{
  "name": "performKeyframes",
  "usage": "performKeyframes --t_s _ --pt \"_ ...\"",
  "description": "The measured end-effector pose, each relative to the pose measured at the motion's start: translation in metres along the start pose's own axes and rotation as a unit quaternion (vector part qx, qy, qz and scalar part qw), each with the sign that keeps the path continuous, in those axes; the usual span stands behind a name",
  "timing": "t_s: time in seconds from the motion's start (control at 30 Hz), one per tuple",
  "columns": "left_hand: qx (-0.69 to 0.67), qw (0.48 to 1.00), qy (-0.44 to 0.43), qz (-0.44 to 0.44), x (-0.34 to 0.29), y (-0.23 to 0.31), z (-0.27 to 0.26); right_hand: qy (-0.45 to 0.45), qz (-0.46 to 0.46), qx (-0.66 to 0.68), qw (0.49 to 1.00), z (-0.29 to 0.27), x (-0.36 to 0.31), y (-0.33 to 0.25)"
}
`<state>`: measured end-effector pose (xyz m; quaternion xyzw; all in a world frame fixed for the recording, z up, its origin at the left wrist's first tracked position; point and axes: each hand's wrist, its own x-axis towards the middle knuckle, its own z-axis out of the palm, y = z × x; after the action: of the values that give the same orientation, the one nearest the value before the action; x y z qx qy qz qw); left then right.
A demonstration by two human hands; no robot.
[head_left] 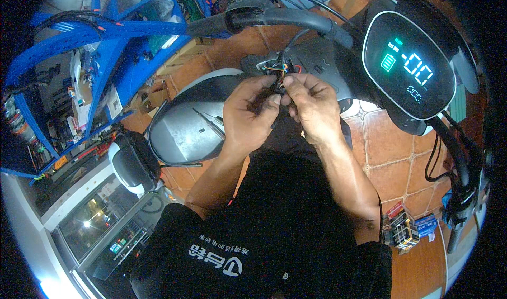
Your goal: The person repairs an electric scooter's handlebar control unit by hand. They strip and twist wires, connect them to a small black module, and repeatedly test the connection by plugging and unplugging the unit while the scooter's digital display remains active.
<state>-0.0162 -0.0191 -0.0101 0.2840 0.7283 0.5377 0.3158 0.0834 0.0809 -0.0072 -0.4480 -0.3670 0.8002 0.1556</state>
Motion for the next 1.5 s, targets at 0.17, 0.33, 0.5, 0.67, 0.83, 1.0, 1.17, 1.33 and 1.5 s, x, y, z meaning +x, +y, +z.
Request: performKeyframes --t_s 0.17,0.33,0.5,0.67,0.83,1.0,1.17,1.33,1.5 --pt "-0.007 0.998 -0.028 -0.048 0.002 0.012 -0.002 -0.034 0.011 0.029 0.999 -0.004 0.006 0.003" --pt "-0.068 0.992 -0.043 -0.1 0.009 0.02 -0.008 -0.111 0.001 0.082 0.99 -0.014 0.002 0.003" --pt "-0.129 0.98 -0.07 -0.136 0.014 0.014 -0.014 -0.117 -0.044 -0.02 0.992 -0.014 -0.002 0.002" --pt "-0.27 0.94 -0.085 -0.19 0.013 0.005 -0.016 -0.093 -0.136 -0.072 0.984 -0.013 0.0 0.015" --pt "-0.384 0.9 -0.093 -0.186 0.013 0.006 -0.01 -0.078 -0.139 -0.082 0.984 -0.016 0.0 0.021" --pt "-0.389 0.887 -0.1 -0.229 0.016 0.007 -0.013 -0.02 -0.192 -0.153 0.969 -0.011 -0.006 0.017" --pt "-0.402 0.878 -0.096 -0.241 0.014 0.005 -0.013 0.052 -0.372 -0.31 0.873 -0.017 -0.012 0.012" --pt "-0.404 0.877 -0.082 -0.247 0.013 0.013 -0.008 0.054 -0.497 -0.346 0.794 -0.018 -0.008 0.004" --pt "-0.394 0.886 -0.073 -0.235 0.009 0.012 -0.001 0.044 -0.482 -0.356 0.799 -0.02 -0.013 0.002"
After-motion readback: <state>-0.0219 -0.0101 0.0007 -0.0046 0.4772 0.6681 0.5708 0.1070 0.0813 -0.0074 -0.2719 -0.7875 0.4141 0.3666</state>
